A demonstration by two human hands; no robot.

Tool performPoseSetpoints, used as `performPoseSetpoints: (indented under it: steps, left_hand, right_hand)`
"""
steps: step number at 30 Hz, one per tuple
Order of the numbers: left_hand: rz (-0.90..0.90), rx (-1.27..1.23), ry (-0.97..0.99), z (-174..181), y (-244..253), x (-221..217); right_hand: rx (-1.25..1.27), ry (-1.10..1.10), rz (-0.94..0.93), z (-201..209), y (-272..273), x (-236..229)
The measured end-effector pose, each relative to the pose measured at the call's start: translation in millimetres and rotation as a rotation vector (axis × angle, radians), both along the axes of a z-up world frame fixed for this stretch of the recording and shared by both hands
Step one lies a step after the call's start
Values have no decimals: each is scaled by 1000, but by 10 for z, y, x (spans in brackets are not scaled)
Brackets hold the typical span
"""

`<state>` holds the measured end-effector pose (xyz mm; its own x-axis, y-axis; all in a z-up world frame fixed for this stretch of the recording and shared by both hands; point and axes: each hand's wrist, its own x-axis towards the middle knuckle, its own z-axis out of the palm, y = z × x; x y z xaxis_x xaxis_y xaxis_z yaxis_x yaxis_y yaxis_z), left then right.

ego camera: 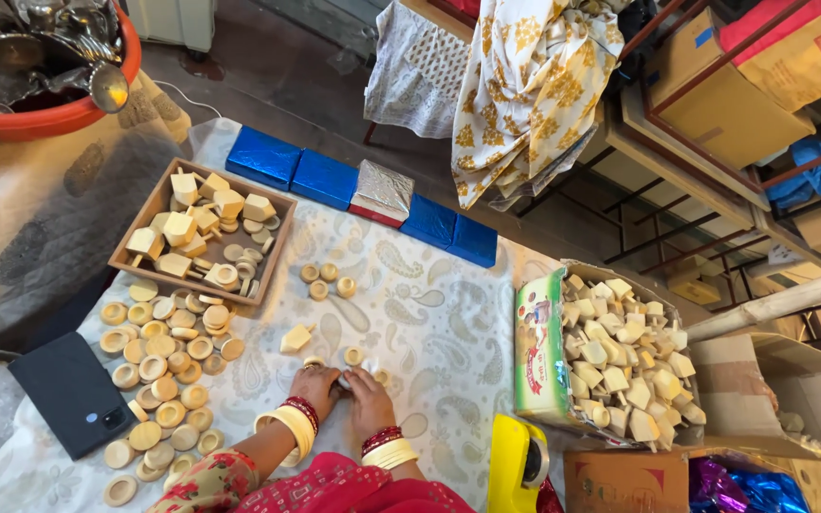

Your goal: Sorting and arranging small wooden caps and pegs on a table.

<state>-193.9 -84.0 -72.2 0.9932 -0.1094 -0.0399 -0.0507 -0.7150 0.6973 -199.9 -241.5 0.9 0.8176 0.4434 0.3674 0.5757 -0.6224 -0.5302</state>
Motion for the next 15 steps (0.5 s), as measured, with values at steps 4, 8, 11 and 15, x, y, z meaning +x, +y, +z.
performPoseSetpoints:
  steps: [4,8,11,15]
  left_hand:
    - [8,-113,-180,-125,21,28]
    - [142,-355,-33,-293,-118,38]
    - [359,-714,105,-545,-265,68]
    - [40,-502,143,-36,-181,176]
  right_hand:
    - [82,200,-78,-426,-144,174]
    - [303,582,-170,-1124,-324,361]
    - [1205,1217,-264,-1145,-380,375]
    - [764,946,-197,-368,-419,361]
